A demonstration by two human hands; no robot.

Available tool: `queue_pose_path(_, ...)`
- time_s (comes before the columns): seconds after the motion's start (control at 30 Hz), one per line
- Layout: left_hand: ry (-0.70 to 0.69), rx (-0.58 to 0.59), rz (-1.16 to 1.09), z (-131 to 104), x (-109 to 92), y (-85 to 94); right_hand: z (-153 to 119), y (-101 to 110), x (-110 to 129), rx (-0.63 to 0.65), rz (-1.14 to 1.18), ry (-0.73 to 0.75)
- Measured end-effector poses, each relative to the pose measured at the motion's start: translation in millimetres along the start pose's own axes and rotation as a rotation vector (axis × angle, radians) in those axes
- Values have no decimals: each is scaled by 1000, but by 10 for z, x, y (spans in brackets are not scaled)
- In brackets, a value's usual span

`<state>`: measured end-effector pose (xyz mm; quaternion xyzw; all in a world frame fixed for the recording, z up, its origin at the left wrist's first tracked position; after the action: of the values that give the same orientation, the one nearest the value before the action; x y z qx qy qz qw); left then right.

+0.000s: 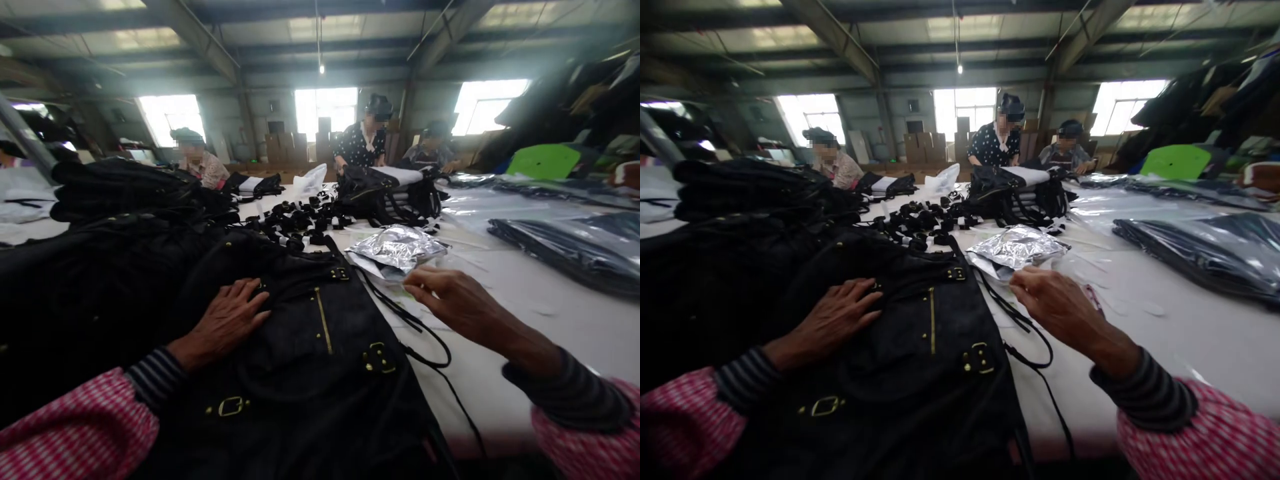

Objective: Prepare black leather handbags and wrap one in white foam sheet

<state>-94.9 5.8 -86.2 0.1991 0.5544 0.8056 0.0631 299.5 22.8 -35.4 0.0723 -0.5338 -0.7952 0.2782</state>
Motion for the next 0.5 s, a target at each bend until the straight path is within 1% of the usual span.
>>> queue_pose_path(0.07, 1, 132, 6, 183, -27, 87, 303, -217, 55, 67, -7, 16)
queue_pose_path(0.1, 4, 197, -16, 325, -52, 147, 454, -344, 78, 99, -27, 18)
queue_pose_path(0.13, 6, 237, -58, 493, -91, 208, 597, -475, 97, 134, -50, 16)
queue_pose_path(0.17, -1, 245, -115, 677, -149, 260, 728, -608, 112, 174, -76, 12)
queue_pose_path(0.23, -29, 195, -237, 1039, -321, 291, 942, -847, 133, 250, -125, 9)
queue_pose_path(0.27, -45, 166, -286, 1196, -432, 256, 1024, -944, 140, 273, -146, 11)
queue_pose_path(0.3, -46, 157, -326, 1327, -547, 180, 1089, -1024, 141, 285, -169, 13)
queue_pose_path(0.37, -45, 130, -341, 1517, -768, -35, 1173, -1140, 125, 294, -217, 6)
queue_pose_path(0.43, -30, 82, -336, 1611, -920, -264, 1211, -1209, 93, 295, -254, -15)
queue_pose_path(0.5, -24, -8, -372, 1622, -982, -420, 1220, -1244, 60, 290, -278, -49)
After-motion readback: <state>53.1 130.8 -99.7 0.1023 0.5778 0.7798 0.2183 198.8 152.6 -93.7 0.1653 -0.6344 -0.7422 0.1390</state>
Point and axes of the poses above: each hand's wrist, its own z-axis towards the middle knuckle, its own y-axis out of the back of the hand, x = y × z, the point moved 4 cm from there along z, towards the middle knuckle, and after that the axes turned 6 degrees about -x, right-handed, at the moved point
